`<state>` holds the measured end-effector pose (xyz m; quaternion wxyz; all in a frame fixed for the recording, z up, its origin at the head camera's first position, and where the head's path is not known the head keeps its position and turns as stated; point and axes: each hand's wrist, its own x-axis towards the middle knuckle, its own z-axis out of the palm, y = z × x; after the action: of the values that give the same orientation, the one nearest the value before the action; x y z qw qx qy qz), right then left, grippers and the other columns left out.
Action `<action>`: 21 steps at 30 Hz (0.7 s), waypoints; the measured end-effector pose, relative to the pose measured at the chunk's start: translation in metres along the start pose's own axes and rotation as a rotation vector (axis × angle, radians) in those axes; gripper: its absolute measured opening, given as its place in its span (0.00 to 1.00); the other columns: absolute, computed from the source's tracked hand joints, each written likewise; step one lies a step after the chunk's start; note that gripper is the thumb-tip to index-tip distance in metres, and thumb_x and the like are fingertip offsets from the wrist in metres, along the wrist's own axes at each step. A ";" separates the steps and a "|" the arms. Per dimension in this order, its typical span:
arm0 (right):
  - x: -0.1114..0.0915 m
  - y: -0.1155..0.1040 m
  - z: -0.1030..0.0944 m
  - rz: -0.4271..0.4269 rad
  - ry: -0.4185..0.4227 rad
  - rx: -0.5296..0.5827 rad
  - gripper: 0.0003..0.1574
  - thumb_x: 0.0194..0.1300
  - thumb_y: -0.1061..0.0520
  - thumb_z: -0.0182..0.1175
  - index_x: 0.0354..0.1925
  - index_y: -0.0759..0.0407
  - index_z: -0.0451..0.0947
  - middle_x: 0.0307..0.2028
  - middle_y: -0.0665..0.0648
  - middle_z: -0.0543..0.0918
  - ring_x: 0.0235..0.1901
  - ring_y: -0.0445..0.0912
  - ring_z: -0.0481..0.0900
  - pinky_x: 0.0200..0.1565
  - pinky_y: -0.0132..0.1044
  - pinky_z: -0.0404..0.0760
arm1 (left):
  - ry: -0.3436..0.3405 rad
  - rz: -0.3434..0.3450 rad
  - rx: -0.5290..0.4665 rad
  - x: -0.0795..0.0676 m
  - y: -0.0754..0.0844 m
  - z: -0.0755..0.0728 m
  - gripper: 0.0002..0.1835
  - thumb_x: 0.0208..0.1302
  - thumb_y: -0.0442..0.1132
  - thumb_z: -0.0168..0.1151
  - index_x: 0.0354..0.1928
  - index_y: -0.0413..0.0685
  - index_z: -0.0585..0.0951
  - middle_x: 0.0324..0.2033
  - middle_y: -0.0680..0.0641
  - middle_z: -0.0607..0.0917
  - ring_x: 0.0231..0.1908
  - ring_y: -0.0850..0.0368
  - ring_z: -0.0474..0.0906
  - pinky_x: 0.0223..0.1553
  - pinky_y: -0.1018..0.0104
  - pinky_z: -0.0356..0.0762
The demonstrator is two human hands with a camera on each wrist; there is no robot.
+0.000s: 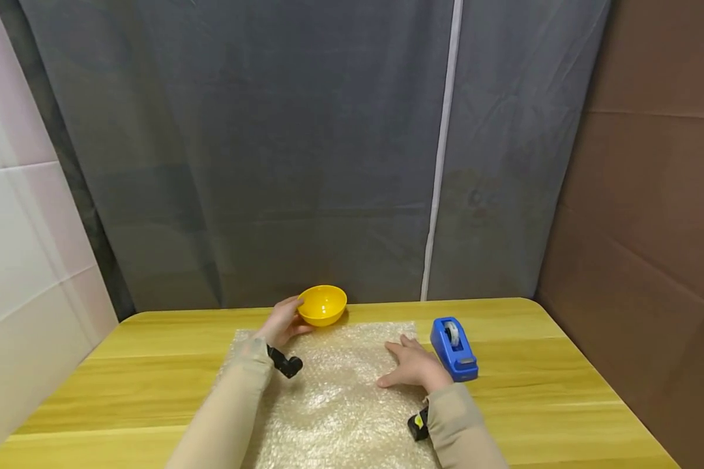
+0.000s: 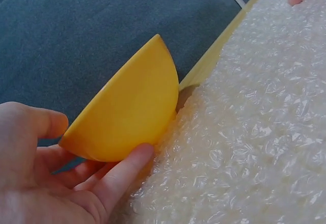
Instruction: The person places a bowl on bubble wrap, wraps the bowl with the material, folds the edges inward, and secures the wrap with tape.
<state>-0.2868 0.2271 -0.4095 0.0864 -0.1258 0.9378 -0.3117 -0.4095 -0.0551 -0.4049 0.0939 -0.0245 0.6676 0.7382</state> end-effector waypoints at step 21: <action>0.003 0.006 0.000 0.009 0.003 -0.014 0.55 0.50 0.45 0.74 0.69 0.63 0.64 0.70 0.74 0.53 0.69 0.70 0.47 0.64 0.66 0.53 | -0.055 0.061 0.000 0.001 0.009 -0.003 0.23 0.75 0.36 0.44 0.66 0.31 0.66 0.56 0.34 0.71 0.47 0.45 0.75 0.42 0.54 0.83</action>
<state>-0.2905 0.2305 -0.4131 0.0854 -0.1217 0.9408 -0.3048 -0.4123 -0.0592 -0.3970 0.0896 0.0164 0.6650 0.7413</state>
